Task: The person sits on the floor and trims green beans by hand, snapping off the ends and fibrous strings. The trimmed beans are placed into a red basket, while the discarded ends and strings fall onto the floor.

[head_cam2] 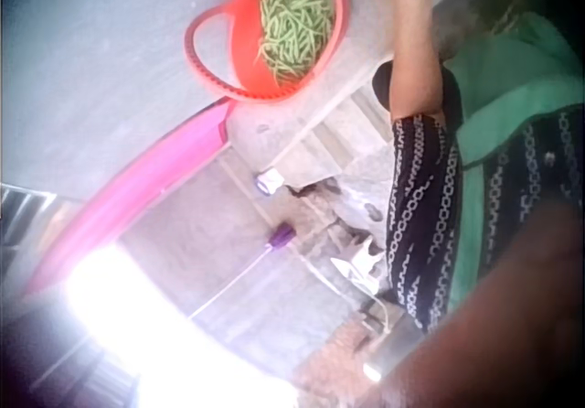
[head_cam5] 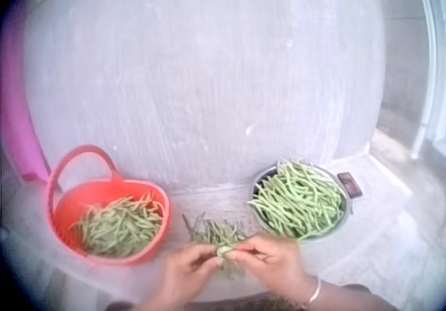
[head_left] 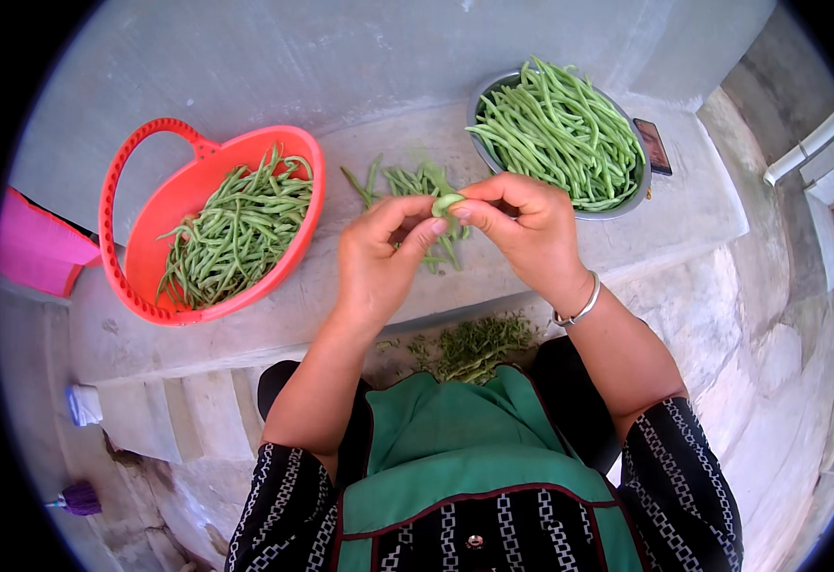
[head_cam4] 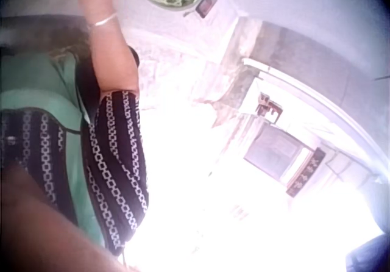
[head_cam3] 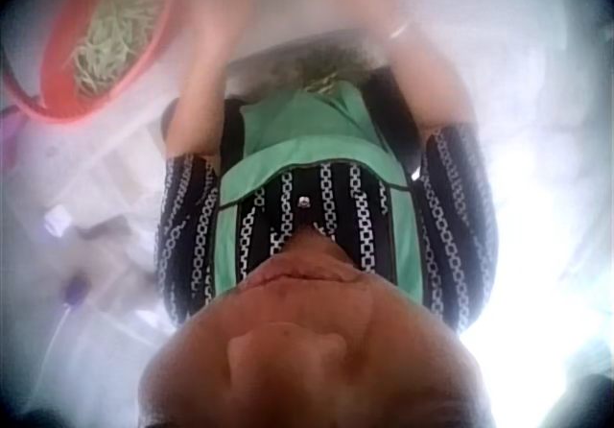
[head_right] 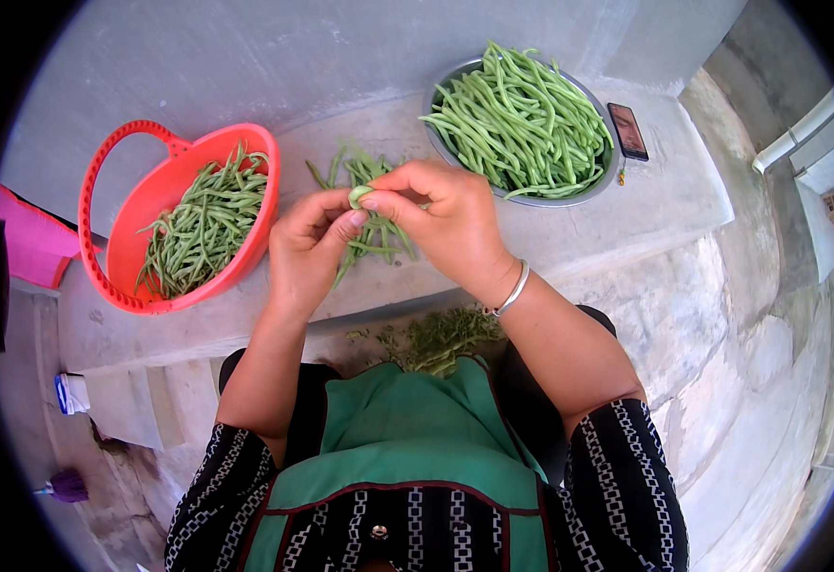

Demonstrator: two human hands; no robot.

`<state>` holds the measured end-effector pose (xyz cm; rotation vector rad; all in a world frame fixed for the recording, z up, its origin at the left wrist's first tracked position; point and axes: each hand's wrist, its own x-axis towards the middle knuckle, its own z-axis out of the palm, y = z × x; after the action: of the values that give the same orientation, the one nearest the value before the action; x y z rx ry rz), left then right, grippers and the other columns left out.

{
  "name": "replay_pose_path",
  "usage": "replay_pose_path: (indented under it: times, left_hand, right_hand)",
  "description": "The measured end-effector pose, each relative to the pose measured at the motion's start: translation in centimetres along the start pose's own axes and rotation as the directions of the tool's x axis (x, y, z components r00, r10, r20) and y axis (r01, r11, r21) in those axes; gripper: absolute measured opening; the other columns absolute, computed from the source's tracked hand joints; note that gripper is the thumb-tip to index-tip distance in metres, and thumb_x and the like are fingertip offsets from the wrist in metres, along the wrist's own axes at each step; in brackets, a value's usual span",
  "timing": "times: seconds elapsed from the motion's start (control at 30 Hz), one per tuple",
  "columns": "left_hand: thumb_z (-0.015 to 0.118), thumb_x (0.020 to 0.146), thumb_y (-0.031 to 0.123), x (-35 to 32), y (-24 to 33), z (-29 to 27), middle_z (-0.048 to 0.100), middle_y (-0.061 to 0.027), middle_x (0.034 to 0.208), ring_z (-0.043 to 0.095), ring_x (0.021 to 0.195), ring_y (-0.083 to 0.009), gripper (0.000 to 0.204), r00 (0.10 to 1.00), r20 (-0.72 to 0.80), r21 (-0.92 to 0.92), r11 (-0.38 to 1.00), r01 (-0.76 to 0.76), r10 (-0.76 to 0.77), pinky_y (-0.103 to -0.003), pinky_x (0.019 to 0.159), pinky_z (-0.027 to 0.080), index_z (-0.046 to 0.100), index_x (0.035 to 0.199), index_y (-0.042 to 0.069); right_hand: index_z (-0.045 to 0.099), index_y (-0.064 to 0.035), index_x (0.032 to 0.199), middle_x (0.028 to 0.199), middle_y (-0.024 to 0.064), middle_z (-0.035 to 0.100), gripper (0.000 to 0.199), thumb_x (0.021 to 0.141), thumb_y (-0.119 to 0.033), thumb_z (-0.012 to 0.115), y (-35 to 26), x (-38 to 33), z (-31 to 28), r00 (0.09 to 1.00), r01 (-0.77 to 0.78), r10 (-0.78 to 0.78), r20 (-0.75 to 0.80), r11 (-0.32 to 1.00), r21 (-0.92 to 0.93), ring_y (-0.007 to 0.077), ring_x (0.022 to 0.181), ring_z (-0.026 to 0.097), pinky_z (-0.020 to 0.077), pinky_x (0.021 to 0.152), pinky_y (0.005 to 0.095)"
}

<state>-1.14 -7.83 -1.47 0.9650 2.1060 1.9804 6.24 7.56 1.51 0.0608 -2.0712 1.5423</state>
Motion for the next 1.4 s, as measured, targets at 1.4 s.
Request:
replay_pose_path:
  times: [1.4]
  left_hand:
    - [0.072, 0.072, 0.001, 0.2, 0.0, 0.1, 0.065, -0.0089, 0.092, 0.063, 0.078, -0.0177, 0.031, 0.947, 0.108, 0.375, 0.87, -0.32, 0.302, -0.029, 0.065, 0.051, 0.065, 0.102, 0.005]
  right_hand:
    - [0.064, -0.0022, 0.089, 0.082, 0.0079, 0.066, 0.012, 0.079, -0.008, 0.069, 0.7, -0.7, -0.3, 0.996, 0.042, -0.03, 0.081, 0.989, -0.141, 0.0161, 0.07, 0.064, 0.0515, 0.062, 0.0269]
